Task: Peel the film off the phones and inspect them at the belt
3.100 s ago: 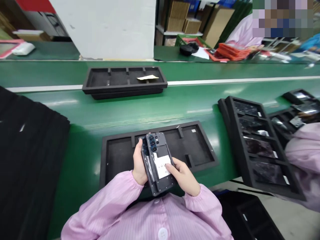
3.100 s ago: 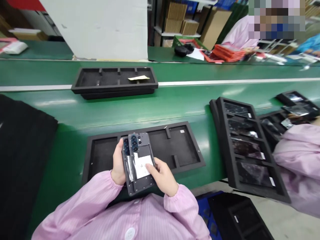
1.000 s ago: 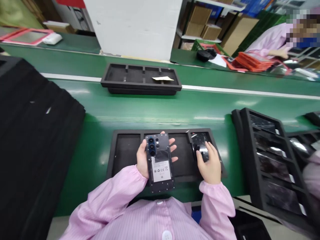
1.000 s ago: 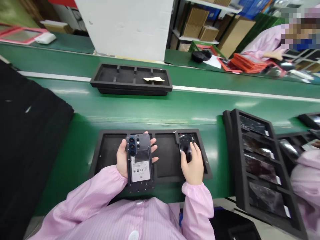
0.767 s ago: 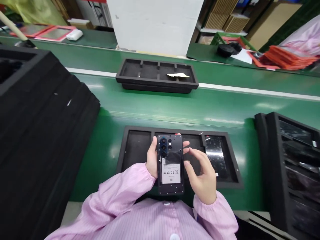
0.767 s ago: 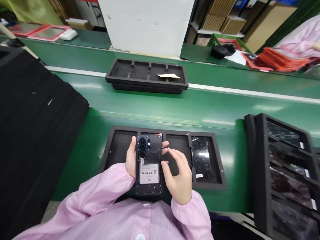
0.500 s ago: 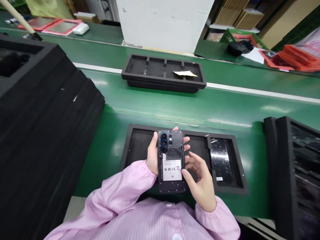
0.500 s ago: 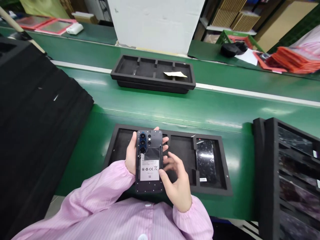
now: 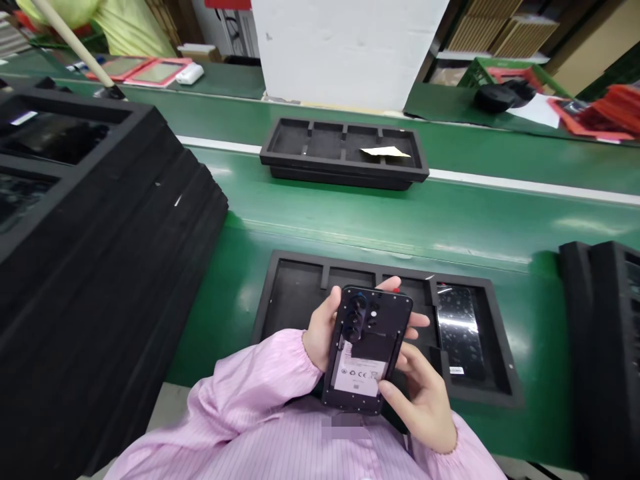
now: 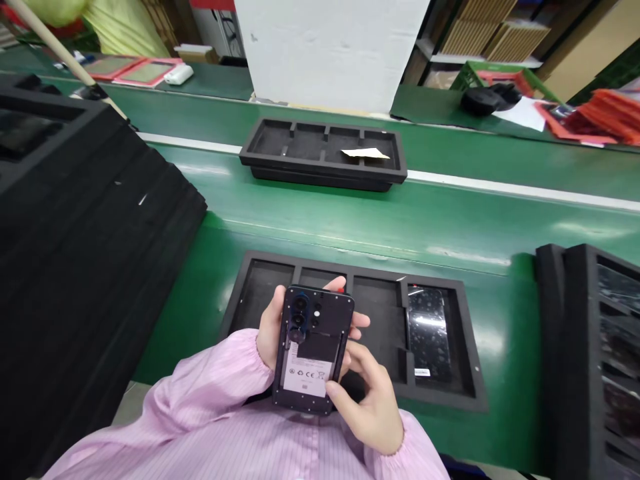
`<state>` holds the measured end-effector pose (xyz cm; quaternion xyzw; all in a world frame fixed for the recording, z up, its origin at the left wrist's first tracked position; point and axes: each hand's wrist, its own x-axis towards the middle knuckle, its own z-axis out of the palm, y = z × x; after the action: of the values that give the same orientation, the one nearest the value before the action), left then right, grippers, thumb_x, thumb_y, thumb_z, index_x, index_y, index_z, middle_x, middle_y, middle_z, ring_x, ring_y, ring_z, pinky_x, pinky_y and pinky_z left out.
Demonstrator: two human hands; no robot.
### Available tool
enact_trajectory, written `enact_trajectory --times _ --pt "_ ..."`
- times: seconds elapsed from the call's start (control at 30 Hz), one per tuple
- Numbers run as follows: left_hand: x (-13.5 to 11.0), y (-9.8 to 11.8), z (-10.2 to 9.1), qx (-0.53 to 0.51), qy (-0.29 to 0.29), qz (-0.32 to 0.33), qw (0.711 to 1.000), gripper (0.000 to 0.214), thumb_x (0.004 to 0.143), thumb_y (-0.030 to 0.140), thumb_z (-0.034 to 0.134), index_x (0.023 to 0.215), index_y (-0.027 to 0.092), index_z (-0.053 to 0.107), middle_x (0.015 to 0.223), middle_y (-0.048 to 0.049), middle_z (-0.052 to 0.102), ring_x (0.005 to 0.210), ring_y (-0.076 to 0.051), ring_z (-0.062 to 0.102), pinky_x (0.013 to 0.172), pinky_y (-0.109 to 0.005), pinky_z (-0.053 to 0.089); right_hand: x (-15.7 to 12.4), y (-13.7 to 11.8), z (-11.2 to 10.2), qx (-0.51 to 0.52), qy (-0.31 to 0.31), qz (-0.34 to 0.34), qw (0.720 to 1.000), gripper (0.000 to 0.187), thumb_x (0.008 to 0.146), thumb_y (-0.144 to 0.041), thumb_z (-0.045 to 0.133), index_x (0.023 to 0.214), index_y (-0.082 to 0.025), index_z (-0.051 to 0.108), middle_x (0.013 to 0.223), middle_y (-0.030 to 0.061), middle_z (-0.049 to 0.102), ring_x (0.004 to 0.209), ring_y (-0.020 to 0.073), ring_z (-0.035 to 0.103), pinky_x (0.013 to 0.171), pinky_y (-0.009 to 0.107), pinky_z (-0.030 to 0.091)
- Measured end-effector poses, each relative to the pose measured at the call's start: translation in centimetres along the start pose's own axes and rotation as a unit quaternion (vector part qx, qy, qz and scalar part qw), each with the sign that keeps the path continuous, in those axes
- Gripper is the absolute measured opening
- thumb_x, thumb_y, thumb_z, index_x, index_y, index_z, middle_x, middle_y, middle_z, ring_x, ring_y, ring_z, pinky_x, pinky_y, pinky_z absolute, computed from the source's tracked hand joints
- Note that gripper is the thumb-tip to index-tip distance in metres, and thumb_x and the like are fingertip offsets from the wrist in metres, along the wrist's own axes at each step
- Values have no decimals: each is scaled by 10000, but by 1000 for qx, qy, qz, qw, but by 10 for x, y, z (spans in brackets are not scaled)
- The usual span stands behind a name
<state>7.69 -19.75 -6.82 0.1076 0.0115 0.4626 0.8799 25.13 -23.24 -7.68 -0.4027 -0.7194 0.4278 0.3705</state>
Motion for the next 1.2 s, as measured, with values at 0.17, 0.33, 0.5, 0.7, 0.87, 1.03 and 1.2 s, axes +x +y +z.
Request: enact_trajectory --times 0.17,0.33,0.5,0.7,0.87,1.03,1.2 --pt "-3 -4 7 -8 -7 -4 1000 797 798 720 564 1439 255 480 1272 -172 660 1117 -282 634 853 -373 484 -4 -1 -1 40 -8 -12 999 365 863 -240 660 1216 -261 568 836 17 720 702 174 704 671 239 581" --pt "-5 -7 12 -10 18 -9 1000 859 827 762 452 1496 227 387 1253 -203 661 1074 -308 640 813 -398 472 -9 -3 2 94 -4 13 995 320 856 -374 690 1140 -247 613 834 43 693 744 210 694 624 270 566" --pt "-6 -7 16 -39 30 -13 999 794 879 753 343 1502 262 374 1245 -183 670 1045 -295 650 796 -401 485 -12 -7 6 147 -22 48 988 314 851 -452 684 1070 -236 623 783 26 611 718 186 613 662 291 535" --pt "-8 -3 20 -61 25 -16 998 787 895 746 324 1535 290 295 1259 -159 664 1053 -273 656 806 -387 499 -9 -11 9 215 -42 59 974 321 847 -454 695 1086 -256 612 822 13 620 741 163 606 680 265 504" --pt "-8 2 24 -64 74 -23 995 794 900 766 195 1555 315 219 1266 -138 657 1031 -267 653 822 -393 471 -9 -11 14 281 -33 111 953 390 814 -527 712 1050 -238 596 827 20 623 718 162 610 640 263 514" --pt "-5 7 25 -70 143 -9 987 757 920 744 204 1548 323 248 1285 -121 644 1009 -254 653 863 -382 439 -9 -9 23 322 -24 209 923 541 790 -653 636 1144 -266 502 953 63 667 770 234 671 635 361 576" --pt "-5 8 25 -75 162 -1 984 700 931 729 229 1526 366 292 1285 -95 644 1015 -245 648 846 -374 435 -10 -6 28 332 -7 220 917 526 808 -641 597 1163 -273 476 1133 93 652 966 285 682 755 425 594"
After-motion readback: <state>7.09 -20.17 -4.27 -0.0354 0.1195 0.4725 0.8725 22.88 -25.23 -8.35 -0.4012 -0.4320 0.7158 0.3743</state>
